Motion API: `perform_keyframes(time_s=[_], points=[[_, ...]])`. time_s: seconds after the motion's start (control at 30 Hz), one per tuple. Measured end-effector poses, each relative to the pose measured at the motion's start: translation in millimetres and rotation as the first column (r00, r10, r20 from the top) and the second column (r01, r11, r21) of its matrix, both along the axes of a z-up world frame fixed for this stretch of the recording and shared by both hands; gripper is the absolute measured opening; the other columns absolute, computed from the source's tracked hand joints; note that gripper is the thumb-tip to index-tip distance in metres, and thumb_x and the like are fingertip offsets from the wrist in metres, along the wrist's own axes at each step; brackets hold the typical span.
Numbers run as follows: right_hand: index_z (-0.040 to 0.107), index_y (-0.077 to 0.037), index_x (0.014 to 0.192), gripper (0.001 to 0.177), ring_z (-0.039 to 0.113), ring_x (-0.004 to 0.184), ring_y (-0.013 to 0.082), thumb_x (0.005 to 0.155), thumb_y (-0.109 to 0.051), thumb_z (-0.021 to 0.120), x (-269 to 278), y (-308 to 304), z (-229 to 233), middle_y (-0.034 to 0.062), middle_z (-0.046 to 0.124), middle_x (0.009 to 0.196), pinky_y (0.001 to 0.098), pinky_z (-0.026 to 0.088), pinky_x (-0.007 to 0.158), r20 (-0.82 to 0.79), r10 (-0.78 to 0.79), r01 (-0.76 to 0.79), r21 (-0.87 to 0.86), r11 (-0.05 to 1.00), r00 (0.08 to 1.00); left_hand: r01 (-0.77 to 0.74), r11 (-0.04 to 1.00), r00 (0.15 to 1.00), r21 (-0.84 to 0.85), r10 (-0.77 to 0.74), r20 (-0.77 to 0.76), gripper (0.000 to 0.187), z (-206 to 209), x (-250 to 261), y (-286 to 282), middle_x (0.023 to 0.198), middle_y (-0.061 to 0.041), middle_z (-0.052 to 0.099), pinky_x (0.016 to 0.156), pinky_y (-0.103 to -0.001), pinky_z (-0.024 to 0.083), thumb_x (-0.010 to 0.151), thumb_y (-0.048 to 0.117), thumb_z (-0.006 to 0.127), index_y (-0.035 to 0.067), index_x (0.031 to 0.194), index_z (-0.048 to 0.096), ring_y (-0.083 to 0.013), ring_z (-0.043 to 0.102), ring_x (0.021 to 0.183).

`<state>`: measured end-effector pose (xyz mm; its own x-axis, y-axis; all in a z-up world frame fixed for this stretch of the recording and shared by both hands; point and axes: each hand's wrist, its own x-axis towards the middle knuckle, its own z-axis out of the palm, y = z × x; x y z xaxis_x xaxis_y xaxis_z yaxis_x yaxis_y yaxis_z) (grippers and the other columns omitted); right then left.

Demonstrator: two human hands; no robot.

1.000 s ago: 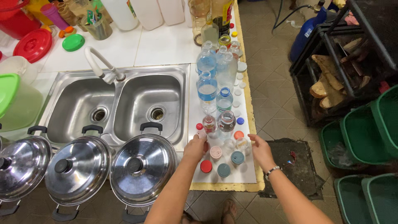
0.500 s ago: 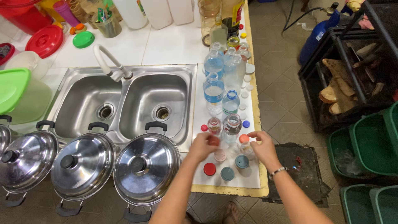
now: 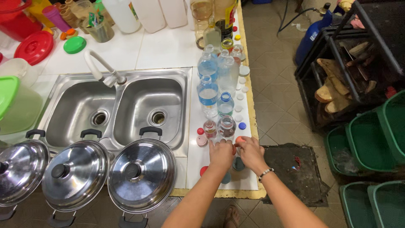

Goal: The person closes various bottles and containers on a kitchen counter. They pick up small spice jars and larger plastic jugs, screw on their lids, and place them back in an organized row.

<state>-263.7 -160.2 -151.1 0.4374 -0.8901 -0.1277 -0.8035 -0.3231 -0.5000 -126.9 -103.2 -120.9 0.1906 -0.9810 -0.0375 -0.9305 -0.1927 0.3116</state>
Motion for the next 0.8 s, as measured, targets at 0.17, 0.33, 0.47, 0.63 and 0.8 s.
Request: perform_keyframes(time_s=[0.17,0.33,0.47,0.63,0.8], points=[[0.079,-0.025,0.107,0.033,0.041,0.139,0.029,0.088,-0.012,0.056,3.3,-2.5,-3.3,0.0012,0.056,0.144,0.0558,0.039,0.104,0.031,-0.003,0.003,0.003,1.0,1.0,0.038,0.999,0.999,0.034,-0.039,0.036,0.022,-22.3,-2.4,-9.7,0.111,-0.016,0.07,0.109,-0.058,0.038,0.093,0.014,0.061,0.007,0.112,0.067,-0.0337,0.07,0.101],[0.076,-0.02,0.113,0.035,0.038,0.141,0.0309,0.086,-0.008,0.057,3.7,-2.2,-3.2,0.0019,0.054,0.147,0.0579,0.035,0.108,0.018,0.013,-0.014,0.018,1.0,1.0,0.11,0.992,0.993,0.065,-0.113,0.045,0.019,-26.4,-0.9,-10.9,0.109,-0.016,0.068,0.103,-0.054,0.044,0.096,0.013,0.06,0.009,0.114,0.064,-0.0338,0.071,0.099],[0.074,-0.012,0.115,0.041,0.038,0.143,0.039,0.08,0.0,0.057,-1.9,-1.0,8.0,0.0063,0.058,0.143,0.0525,0.031,0.117,0.234,0.049,-0.034,-0.07,0.997,0.971,0.144,0.99,0.989,-0.003,-0.144,-0.033,0.036,-3.8,4.6,-4.5,0.101,-0.015,0.068,0.099,-0.051,0.047,0.074,0.01,0.078,0.009,0.107,0.063,-0.0326,0.069,0.099],[0.068,-0.008,0.123,0.051,0.049,0.137,0.0332,0.072,0.001,0.064,-11.4,11.2,45.5,0.0102,0.063,0.135,0.0409,0.037,0.115,0.506,0.101,-0.093,-0.041,0.995,0.857,-0.039,0.977,0.944,-0.211,-0.033,-0.328,0.051,51.6,14.1,19.3,0.106,-0.018,0.069,0.087,-0.05,0.053,0.065,0.011,0.085,0.006,0.112,0.064,-0.0387,0.068,0.097],[0.064,-0.007,0.13,0.052,0.062,0.123,0.0239,0.08,-0.009,0.08,-6.3,30.4,91.4,0.0087,0.066,0.128,0.0328,0.045,0.105,0.702,-0.03,-0.218,0.261,0.94,0.712,-0.108,0.99,0.735,-0.096,0.015,-0.678,0.058,96.8,30.2,32.2,0.103,-0.018,0.075,0.081,-0.04,0.058,0.069,0.02,0.086,0.003,0.121,0.065,-0.0295,0.074,0.095]])
